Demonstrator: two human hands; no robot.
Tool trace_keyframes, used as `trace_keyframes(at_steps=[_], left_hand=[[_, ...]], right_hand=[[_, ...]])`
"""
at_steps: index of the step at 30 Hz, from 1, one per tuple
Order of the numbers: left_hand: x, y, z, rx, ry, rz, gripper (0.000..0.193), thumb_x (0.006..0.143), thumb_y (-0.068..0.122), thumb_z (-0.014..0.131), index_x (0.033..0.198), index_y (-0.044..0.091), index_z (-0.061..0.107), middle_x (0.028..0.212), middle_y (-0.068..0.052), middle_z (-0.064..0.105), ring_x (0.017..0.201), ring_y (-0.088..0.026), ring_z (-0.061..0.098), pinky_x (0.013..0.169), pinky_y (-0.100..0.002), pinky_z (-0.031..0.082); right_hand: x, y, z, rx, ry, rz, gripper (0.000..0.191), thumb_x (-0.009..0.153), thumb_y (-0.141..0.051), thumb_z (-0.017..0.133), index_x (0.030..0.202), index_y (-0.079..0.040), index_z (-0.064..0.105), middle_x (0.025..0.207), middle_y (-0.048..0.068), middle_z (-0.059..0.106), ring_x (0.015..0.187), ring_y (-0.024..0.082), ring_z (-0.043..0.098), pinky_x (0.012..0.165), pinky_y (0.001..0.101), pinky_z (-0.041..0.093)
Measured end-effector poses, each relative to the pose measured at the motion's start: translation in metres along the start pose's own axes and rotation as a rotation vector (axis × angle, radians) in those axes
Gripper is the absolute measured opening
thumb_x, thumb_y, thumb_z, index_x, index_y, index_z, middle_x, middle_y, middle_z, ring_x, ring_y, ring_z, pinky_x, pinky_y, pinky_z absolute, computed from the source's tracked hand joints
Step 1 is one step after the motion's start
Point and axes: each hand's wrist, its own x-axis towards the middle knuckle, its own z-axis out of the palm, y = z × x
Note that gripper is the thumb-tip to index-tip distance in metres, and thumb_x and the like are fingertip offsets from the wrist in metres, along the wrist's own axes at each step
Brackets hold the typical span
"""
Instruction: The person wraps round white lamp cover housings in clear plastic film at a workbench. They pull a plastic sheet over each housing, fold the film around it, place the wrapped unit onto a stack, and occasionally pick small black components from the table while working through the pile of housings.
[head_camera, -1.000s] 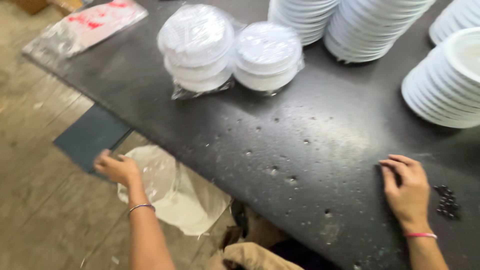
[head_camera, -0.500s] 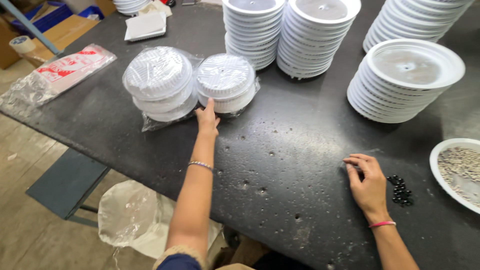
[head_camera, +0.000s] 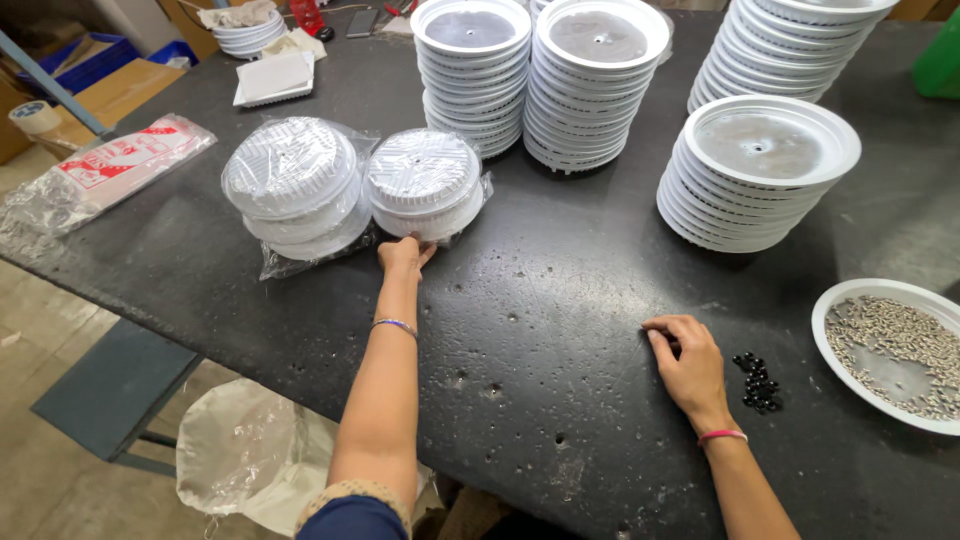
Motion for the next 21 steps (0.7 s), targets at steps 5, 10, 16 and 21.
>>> trace_keyframes(at_steps=[5, 10, 16, 21], left_hand=[[-0.01, -0.02, -0.001, 0.001, -0.074, -0.012, 0.025, 0.093, -0.005, 0.061, 0.109, -0.023, 0.057, 0.103, -0.027, 0.069, 0.08, -0.033, 0.074, 0.067, -0.039, 0.067], [-0.033, -0.046, -0.029, -0.052, -0.149, 0.045, 0.025, 0.091, -0.002, 0.067, 0.106, -0.02, 0.058, 0.102, -0.024, 0.069, 0.081, -0.031, 0.074, 0.067, -0.039, 0.066], [-0.024, -0.012, -0.038, 0.096, 0.235, 0.323, 0.057, 0.093, 0.042, 0.07, 0.121, -0.008, 0.063, 0.121, -0.014, 0.067, 0.107, -0.021, 0.062, 0.096, -0.036, 0.05], [-0.005, 0.019, -0.016, 0.021, 0.035, 0.207, 0.065, 0.086, 0.035, 0.081, 0.129, -0.011, 0.061, 0.124, -0.013, 0.066, 0.109, -0.022, 0.063, 0.097, -0.036, 0.05]], right_hand=[[-0.002, 0.001, -0.003, 0.021, -0.009, -0.009, 0.015, 0.092, -0.014, 0.067, 0.102, -0.009, 0.077, 0.111, 0.007, 0.072, 0.104, 0.025, 0.067, 0.086, 0.0358, 0.057], [-0.003, -0.001, -0.004, 0.028, -0.027, -0.017, 0.015, 0.091, -0.015, 0.067, 0.101, -0.009, 0.078, 0.111, 0.006, 0.072, 0.105, 0.024, 0.066, 0.087, 0.0357, 0.057], [-0.005, -0.001, -0.004, 0.011, -0.04, -0.02, 0.014, 0.092, -0.014, 0.068, 0.101, -0.01, 0.077, 0.111, 0.005, 0.071, 0.106, 0.024, 0.065, 0.087, 0.0357, 0.056], [-0.006, -0.001, -0.004, 0.024, -0.04, -0.022, 0.014, 0.091, -0.014, 0.067, 0.101, -0.011, 0.078, 0.11, 0.005, 0.071, 0.104, 0.024, 0.065, 0.087, 0.0353, 0.056]])
